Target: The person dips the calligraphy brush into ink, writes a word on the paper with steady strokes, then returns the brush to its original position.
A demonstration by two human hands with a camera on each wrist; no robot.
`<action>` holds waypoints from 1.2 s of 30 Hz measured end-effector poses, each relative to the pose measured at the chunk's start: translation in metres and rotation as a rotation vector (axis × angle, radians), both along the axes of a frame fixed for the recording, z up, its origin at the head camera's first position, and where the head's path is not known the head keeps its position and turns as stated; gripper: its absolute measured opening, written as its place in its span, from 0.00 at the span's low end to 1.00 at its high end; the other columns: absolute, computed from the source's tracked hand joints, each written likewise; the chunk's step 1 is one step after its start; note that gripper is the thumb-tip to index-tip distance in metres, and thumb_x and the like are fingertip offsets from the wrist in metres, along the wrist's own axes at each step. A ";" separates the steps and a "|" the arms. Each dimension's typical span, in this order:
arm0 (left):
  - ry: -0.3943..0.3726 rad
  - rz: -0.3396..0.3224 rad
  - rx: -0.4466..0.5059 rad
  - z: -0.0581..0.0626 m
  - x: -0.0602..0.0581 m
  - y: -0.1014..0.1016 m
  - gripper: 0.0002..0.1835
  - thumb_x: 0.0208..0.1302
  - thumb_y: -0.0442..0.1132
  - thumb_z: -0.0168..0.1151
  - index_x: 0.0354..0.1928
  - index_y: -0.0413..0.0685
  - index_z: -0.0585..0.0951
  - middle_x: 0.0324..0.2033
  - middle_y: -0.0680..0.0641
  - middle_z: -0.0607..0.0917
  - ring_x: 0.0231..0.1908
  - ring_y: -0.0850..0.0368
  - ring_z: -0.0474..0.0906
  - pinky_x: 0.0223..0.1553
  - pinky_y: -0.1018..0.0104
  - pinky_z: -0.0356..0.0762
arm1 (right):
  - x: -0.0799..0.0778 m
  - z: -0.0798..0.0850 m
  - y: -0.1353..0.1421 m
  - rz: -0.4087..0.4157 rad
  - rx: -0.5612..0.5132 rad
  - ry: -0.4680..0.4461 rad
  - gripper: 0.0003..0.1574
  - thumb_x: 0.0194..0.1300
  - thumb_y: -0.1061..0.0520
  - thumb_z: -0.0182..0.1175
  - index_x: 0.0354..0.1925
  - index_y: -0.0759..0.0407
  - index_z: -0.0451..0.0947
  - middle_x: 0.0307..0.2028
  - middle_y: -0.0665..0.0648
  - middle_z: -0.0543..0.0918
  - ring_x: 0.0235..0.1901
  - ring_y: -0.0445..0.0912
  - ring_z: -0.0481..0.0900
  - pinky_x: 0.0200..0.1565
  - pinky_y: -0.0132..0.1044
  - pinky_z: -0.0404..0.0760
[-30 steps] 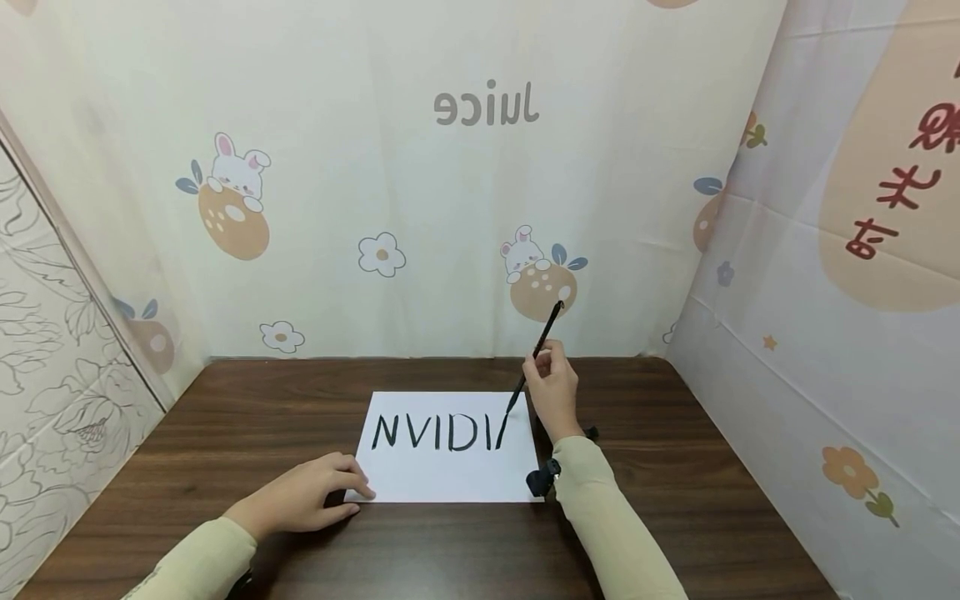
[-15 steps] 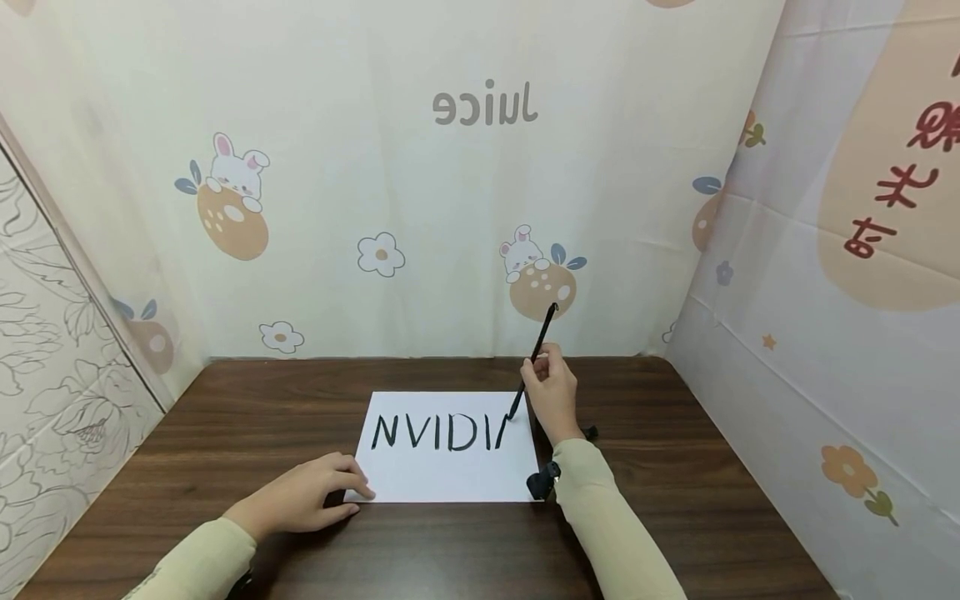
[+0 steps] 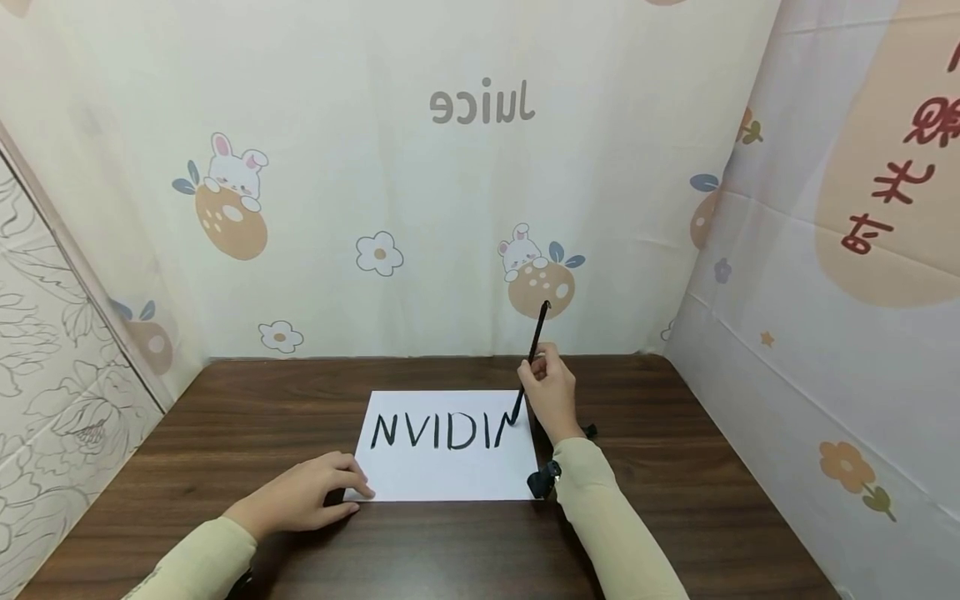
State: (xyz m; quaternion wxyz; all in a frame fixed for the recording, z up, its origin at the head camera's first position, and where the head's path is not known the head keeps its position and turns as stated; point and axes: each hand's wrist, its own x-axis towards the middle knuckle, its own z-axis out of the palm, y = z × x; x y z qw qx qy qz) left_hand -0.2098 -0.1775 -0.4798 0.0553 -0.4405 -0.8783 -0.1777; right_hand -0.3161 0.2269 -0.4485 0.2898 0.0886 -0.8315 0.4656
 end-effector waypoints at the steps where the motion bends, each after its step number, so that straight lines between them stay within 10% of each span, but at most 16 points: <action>1: -0.002 0.001 -0.001 0.000 0.000 0.000 0.08 0.64 0.41 0.69 0.44 0.64 0.87 0.43 0.63 0.78 0.44 0.66 0.75 0.43 0.65 0.79 | 0.000 0.000 0.000 0.001 0.007 -0.001 0.12 0.69 0.58 0.61 0.48 0.59 0.73 0.29 0.54 0.76 0.28 0.48 0.74 0.25 0.37 0.76; 36: -0.008 0.006 0.004 0.003 0.002 0.001 0.08 0.64 0.41 0.69 0.43 0.62 0.88 0.43 0.62 0.79 0.43 0.65 0.75 0.43 0.64 0.79 | 0.007 0.007 0.004 0.097 0.083 -0.105 0.11 0.66 0.60 0.60 0.45 0.49 0.72 0.26 0.54 0.75 0.23 0.49 0.76 0.23 0.41 0.80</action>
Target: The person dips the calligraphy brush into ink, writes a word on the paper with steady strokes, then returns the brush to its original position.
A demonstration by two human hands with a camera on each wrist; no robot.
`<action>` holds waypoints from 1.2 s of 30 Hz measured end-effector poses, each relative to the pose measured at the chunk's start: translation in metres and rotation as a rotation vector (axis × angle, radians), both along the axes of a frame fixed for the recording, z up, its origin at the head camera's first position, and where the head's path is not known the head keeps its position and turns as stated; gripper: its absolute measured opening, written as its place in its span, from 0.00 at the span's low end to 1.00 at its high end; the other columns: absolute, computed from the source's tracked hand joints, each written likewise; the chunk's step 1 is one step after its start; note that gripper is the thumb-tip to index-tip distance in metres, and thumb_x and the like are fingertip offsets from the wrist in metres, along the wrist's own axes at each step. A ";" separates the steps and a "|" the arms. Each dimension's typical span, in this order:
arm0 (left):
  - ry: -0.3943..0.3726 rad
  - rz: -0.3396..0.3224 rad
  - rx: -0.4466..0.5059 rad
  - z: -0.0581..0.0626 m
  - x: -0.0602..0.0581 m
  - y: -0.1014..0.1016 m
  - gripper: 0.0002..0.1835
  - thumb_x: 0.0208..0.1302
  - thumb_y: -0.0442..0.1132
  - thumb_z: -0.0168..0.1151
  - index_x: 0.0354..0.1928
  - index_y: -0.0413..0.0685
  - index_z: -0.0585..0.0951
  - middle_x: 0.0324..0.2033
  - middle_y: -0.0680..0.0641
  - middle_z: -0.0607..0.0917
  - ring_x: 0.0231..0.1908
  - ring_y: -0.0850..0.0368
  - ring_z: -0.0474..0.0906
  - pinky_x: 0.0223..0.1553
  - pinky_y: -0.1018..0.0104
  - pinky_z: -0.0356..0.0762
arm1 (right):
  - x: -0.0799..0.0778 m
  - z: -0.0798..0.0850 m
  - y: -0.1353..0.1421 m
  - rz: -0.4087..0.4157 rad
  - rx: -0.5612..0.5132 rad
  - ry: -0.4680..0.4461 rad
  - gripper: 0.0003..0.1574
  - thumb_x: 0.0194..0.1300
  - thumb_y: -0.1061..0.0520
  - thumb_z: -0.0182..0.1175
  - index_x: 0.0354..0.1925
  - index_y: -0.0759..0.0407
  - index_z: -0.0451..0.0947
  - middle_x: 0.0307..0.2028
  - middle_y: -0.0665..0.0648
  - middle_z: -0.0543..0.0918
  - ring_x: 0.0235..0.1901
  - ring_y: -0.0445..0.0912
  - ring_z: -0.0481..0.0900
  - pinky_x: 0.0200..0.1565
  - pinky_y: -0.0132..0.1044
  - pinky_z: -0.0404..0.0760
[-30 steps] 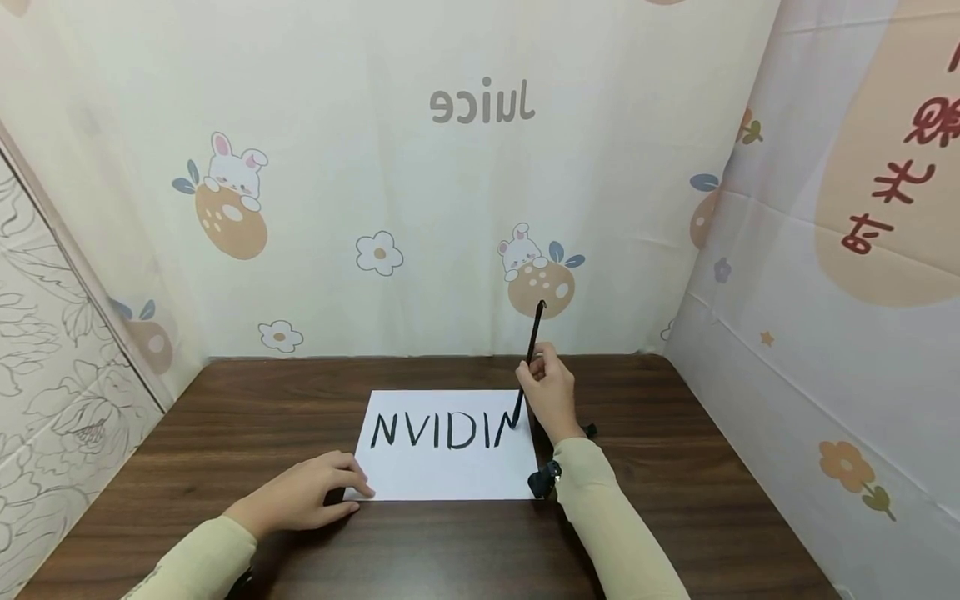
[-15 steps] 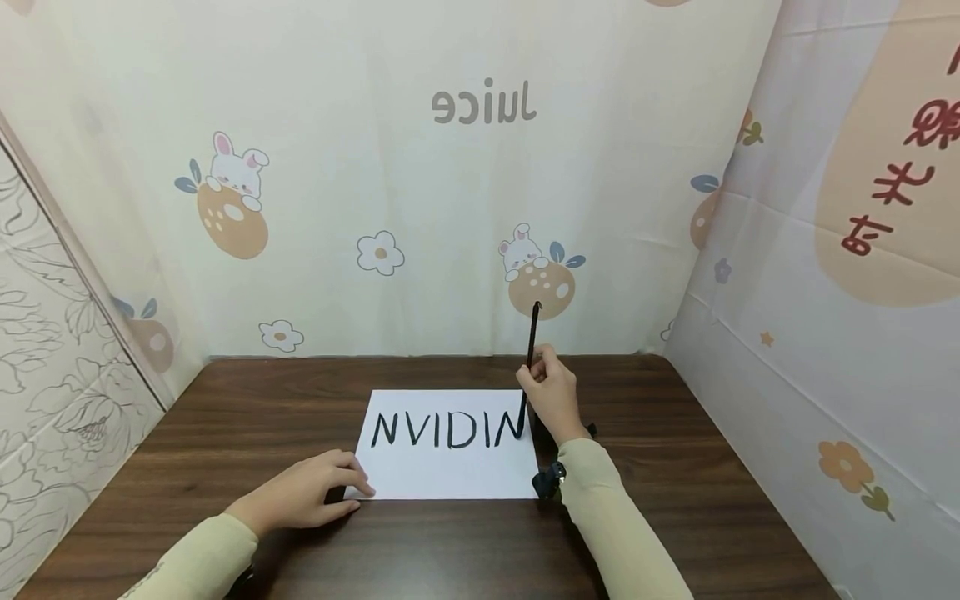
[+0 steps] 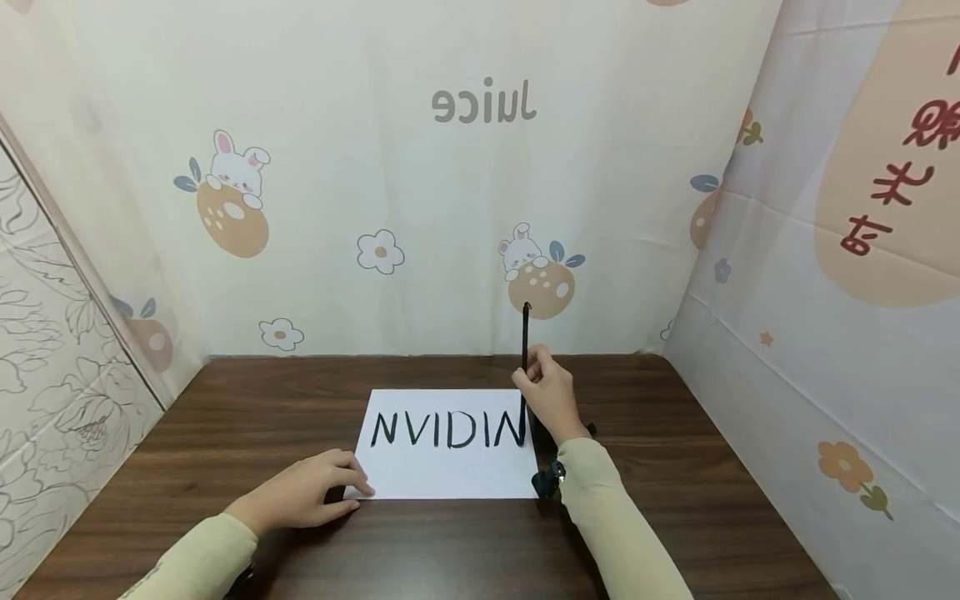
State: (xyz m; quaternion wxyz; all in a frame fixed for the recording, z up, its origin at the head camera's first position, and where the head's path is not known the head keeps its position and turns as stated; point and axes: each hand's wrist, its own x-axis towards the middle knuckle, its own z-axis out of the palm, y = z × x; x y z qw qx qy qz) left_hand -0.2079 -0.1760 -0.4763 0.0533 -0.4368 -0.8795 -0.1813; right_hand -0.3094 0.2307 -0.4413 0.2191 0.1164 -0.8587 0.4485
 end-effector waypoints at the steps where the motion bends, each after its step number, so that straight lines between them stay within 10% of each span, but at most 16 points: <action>1: 0.000 -0.001 0.001 0.000 0.000 0.000 0.08 0.64 0.41 0.69 0.43 0.63 0.88 0.43 0.62 0.79 0.43 0.65 0.75 0.43 0.64 0.79 | 0.000 0.000 0.000 0.004 0.002 -0.001 0.11 0.66 0.60 0.60 0.45 0.49 0.72 0.26 0.54 0.75 0.23 0.50 0.76 0.23 0.41 0.81; 36: -0.002 0.000 -0.001 -0.001 -0.001 -0.002 0.08 0.64 0.41 0.69 0.43 0.63 0.87 0.43 0.63 0.78 0.44 0.66 0.76 0.43 0.64 0.79 | 0.004 0.016 -0.009 -0.005 -0.112 0.076 0.10 0.69 0.60 0.61 0.46 0.53 0.72 0.29 0.55 0.76 0.25 0.49 0.78 0.25 0.37 0.82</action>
